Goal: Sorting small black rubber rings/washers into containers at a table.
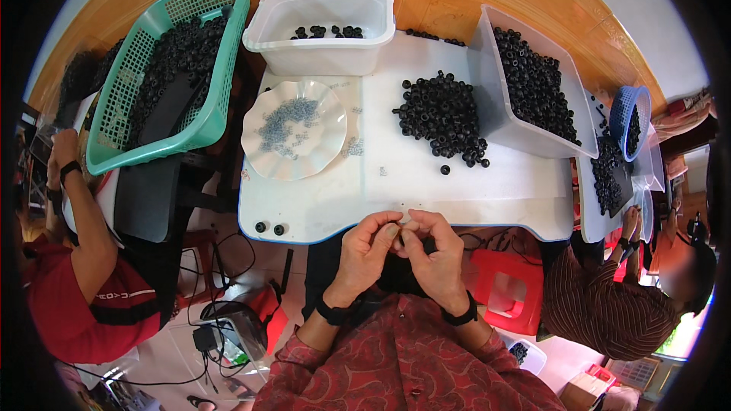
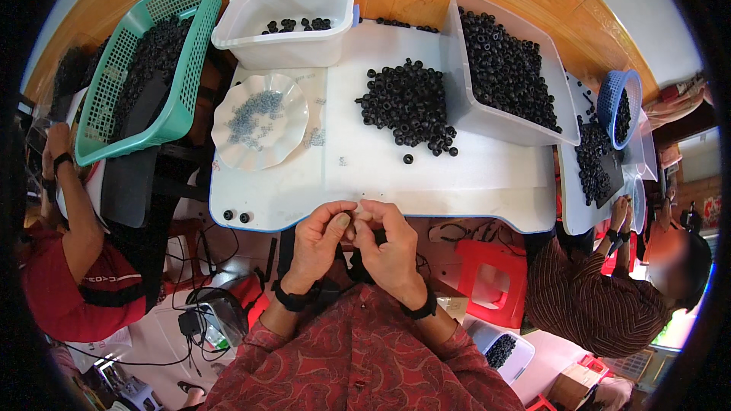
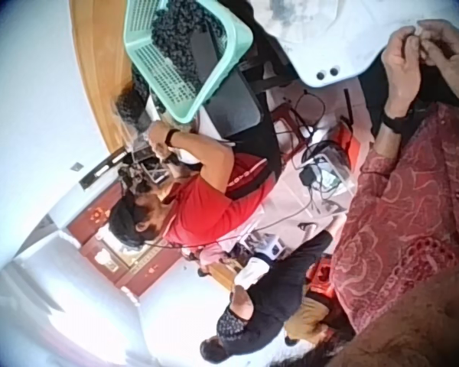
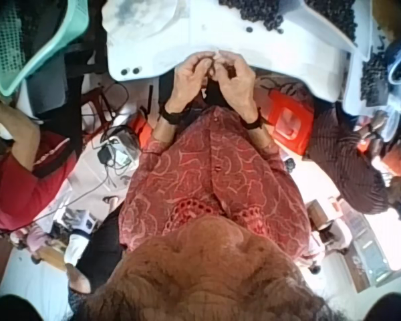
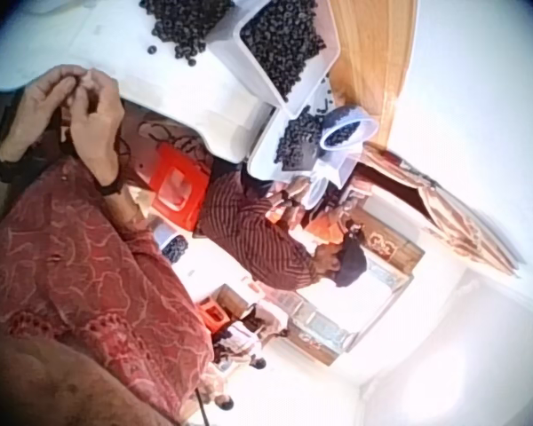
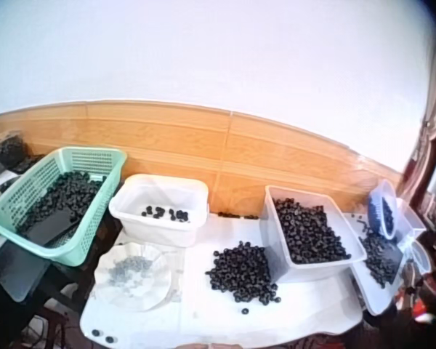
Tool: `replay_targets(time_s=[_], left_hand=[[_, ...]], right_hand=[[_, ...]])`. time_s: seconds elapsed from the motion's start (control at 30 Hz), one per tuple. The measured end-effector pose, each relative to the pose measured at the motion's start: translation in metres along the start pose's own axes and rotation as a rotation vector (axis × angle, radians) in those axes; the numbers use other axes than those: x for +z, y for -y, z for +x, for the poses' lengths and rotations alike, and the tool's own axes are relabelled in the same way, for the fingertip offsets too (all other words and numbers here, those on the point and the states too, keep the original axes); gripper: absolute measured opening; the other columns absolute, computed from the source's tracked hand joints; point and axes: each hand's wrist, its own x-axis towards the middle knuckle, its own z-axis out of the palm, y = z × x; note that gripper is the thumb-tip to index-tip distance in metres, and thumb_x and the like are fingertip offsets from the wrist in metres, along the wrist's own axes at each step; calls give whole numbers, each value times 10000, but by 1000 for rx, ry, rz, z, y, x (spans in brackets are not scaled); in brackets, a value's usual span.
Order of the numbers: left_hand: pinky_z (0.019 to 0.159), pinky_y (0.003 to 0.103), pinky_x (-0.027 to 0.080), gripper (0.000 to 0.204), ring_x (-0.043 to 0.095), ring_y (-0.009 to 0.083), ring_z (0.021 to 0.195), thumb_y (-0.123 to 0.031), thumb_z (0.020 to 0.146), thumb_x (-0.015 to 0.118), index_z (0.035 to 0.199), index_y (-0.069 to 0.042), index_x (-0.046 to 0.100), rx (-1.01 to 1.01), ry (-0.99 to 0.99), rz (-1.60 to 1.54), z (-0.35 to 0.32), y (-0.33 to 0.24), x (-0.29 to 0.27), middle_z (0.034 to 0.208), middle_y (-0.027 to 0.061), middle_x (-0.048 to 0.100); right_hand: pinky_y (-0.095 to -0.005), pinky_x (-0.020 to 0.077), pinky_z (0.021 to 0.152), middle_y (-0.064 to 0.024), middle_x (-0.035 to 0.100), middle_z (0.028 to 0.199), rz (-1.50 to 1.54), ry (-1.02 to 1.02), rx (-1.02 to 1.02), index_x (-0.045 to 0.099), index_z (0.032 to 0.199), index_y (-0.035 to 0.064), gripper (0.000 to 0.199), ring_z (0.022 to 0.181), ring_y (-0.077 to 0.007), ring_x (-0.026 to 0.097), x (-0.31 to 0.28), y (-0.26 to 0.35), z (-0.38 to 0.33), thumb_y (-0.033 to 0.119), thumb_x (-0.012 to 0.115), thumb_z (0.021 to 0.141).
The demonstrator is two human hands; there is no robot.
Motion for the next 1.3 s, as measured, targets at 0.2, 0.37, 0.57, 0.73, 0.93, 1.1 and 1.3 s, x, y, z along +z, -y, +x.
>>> replay_targets(time_s=[0.2,0.37,0.57,0.73,0.93,1.1,1.3], left_hand=[[675,215,501,239,550,58,752,-118,1010,498,1196,8,578,-34,37,-212,-3,-7,-1,918,17,612],[714,185,442,295,505,46,779,-216,994,554,1169,20,578,35,-3,-267,-4,-2,-1,861,-42,528],[764,212,459,401,513,59,823,-306,957,613,1120,59,572,86,1,-452,-3,-3,-4,891,-26,527],[777,224,476,339,549,76,846,-257,959,609,1108,45,577,55,-61,-416,-3,-3,-2,901,-15,541],[784,230,480,279,566,90,865,-206,970,585,1114,34,575,84,-89,-394,-4,4,-1,971,23,589],[795,232,479,246,561,95,857,-175,990,544,1118,33,571,63,-104,-361,-7,1,2,970,39,591],[795,231,478,215,563,96,877,-128,1000,511,1123,39,566,69,-111,-302,-7,6,1,981,50,590]], right_hand=[[-317,523,754,-135,599,1079,-77,-62,-166,541,1148,-35,295,884,-175,633,5,-6,4,57,653,890],[-298,500,716,-156,595,1038,52,129,-74,491,1247,-42,462,811,-182,596,24,1,9,242,649,919],[-291,484,632,-129,613,891,28,208,-33,468,1275,-48,575,708,-152,575,34,4,15,320,686,889],[-272,471,607,-112,614,850,91,194,1,505,1226,-46,507,687,-125,554,37,5,18,272,690,878],[-272,476,594,-100,617,824,156,185,60,526,1189,-61,486,670,-114,555,40,5,20,268,690,871],[-272,486,623,-112,642,840,50,227,106,562,1139,-71,450,703,-121,576,33,11,22,269,688,872],[-278,497,648,-121,666,858,102,191,136,590,1082,-72,413,730,-121,590,35,13,22,271,688,872]])
